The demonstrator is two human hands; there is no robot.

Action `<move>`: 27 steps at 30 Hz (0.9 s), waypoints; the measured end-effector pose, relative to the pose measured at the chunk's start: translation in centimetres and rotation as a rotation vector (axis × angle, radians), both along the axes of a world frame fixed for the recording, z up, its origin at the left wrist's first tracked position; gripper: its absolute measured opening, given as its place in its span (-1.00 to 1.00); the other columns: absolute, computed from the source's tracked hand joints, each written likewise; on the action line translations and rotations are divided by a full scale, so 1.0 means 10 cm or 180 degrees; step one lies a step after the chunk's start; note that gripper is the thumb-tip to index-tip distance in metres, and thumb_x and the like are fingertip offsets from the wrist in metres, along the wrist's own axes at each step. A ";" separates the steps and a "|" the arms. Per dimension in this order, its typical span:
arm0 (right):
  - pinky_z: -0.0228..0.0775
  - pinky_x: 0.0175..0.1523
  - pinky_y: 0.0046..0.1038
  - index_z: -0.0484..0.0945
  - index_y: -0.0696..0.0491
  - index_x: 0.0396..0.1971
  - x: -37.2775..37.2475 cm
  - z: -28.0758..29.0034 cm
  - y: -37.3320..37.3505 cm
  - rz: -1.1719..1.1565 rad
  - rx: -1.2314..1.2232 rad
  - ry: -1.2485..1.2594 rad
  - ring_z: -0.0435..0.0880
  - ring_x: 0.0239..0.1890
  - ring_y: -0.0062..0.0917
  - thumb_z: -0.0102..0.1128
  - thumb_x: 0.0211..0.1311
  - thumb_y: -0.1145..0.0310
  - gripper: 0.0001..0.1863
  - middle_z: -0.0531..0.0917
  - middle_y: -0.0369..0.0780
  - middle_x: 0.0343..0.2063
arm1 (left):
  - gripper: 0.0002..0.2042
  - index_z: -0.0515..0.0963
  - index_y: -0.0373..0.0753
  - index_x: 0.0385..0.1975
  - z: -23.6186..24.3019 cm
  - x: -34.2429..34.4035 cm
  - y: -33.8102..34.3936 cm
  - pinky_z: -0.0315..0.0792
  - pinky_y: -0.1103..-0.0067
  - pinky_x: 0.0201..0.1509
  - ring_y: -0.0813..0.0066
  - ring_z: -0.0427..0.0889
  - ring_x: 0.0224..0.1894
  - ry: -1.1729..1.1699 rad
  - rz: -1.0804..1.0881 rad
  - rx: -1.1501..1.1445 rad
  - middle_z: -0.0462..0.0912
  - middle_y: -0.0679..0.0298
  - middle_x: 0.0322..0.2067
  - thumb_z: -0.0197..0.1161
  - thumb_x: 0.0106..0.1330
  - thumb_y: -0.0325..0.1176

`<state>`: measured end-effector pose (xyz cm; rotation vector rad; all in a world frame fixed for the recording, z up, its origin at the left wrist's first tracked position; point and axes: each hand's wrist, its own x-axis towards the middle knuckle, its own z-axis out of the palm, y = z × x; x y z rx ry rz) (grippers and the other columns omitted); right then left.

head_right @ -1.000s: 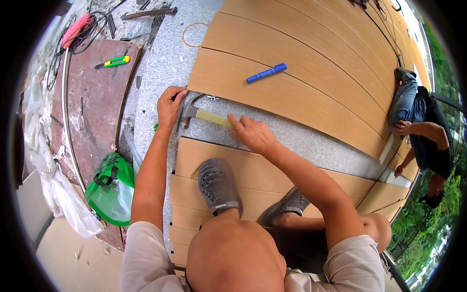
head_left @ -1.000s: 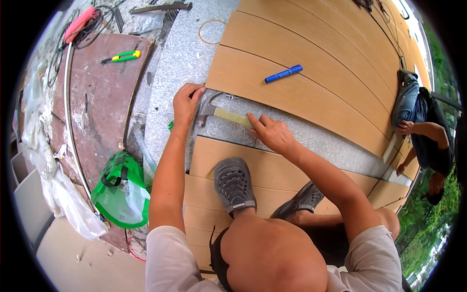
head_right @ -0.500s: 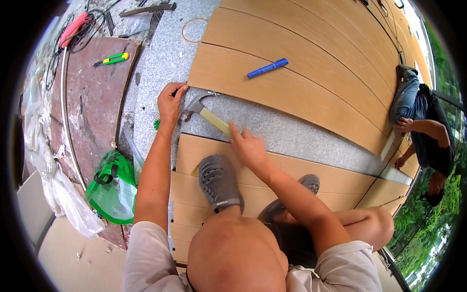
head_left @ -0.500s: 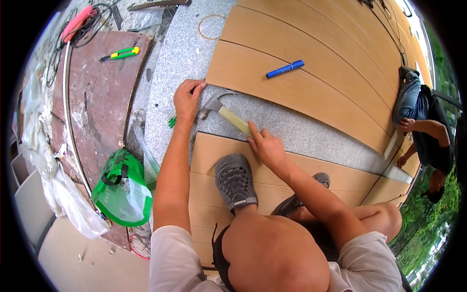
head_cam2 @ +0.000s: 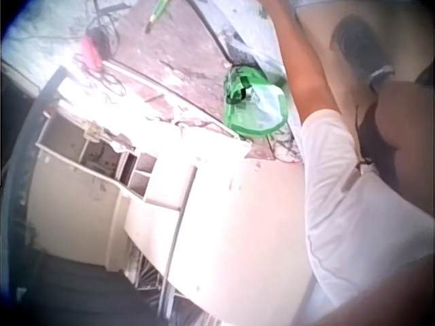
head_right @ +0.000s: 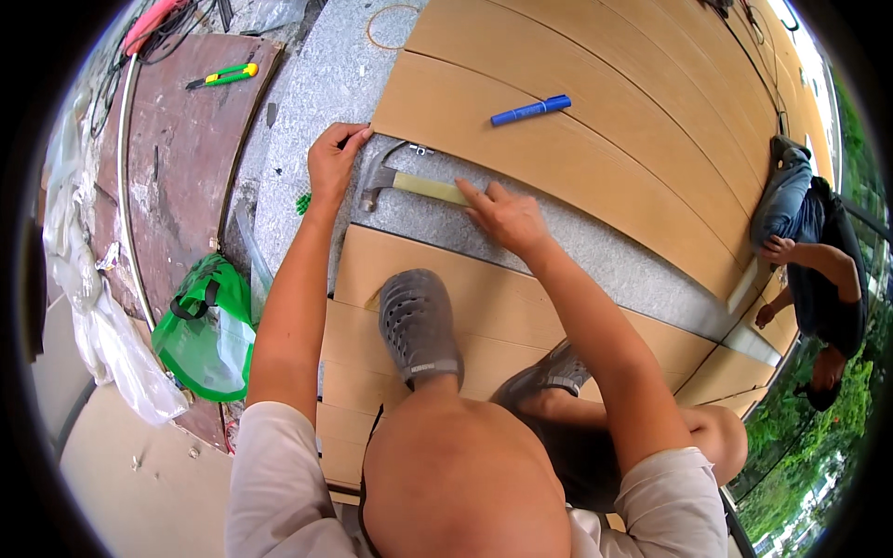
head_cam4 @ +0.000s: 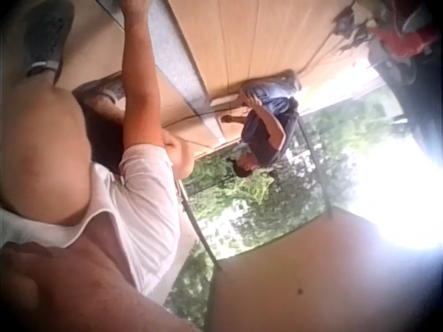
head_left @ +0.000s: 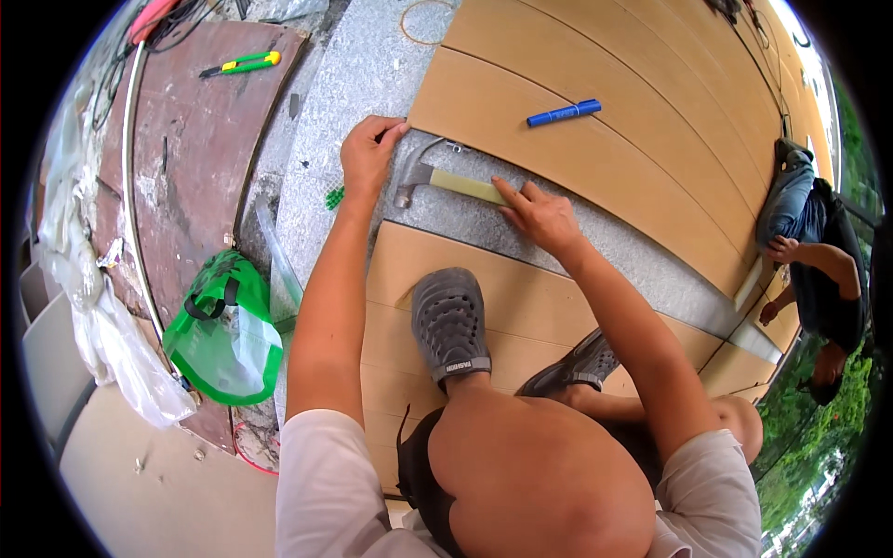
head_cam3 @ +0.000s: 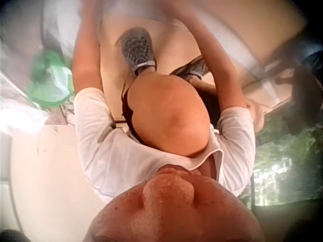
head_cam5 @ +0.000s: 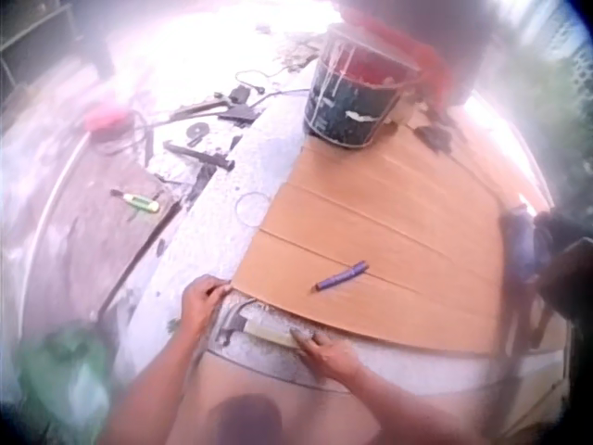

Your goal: The person aligns decking planks, fastens clips using a hammer, and marks measurements with a marker. Afterwards, the person connects a power drill to a power strip and drills into the floor.

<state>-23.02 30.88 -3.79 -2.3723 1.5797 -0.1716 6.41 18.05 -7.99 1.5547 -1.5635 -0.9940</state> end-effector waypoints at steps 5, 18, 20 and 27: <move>0.46 -0.50 -0.22 0.50 -0.26 0.30 0.16 0.09 0.22 -0.0235 0.0029 0.0103 0.58 -0.59 -0.25 0.30 0.34 0.10 -0.47 0.52 -0.21 -0.50 | -0.86 0.76 -0.29 -0.23 -0.03 0.02 0.04 0.50 0.60 -0.12 0.48 0.69 -0.26 0.0022 0.0077 -0.0026 0.75 0.23 -0.32 0.42 0.30 -0.38; 0.45 -0.52 -0.25 0.49 -0.22 0.31 0.13 -0.03 0.25 -0.0390 -0.0146 -0.0104 0.58 -0.59 -0.29 0.32 0.33 0.09 -0.45 0.52 -0.24 -0.49 | -0.85 0.76 -0.30 -0.23 -0.03 0.06 -0.04 0.48 0.64 -0.10 0.58 0.67 -0.25 0.0247 0.0052 0.0354 0.76 0.29 -0.31 0.45 0.30 -0.36; 0.43 -0.53 -0.27 0.50 -0.25 0.31 -0.03 -0.03 0.14 -0.0055 -0.0133 -0.0049 0.54 -0.60 -0.31 0.31 0.34 0.10 -0.46 0.49 -0.25 -0.50 | -0.85 0.76 -0.29 -0.24 -0.01 0.04 -0.03 0.48 0.64 -0.11 0.59 0.66 -0.25 0.0205 0.0016 0.0293 0.77 0.29 -0.31 0.45 0.31 -0.36; 0.44 -0.49 -0.27 0.53 -0.26 0.28 -0.10 0.03 0.05 0.0037 -0.0271 -0.0164 0.56 -0.56 -0.32 0.36 0.29 0.12 -0.46 0.49 -0.27 -0.50 | -0.85 0.77 -0.25 -0.28 -0.05 0.02 -0.03 0.51 0.56 -0.16 0.45 0.70 -0.30 0.0332 0.0132 0.0247 0.77 0.23 -0.32 0.47 0.24 -0.34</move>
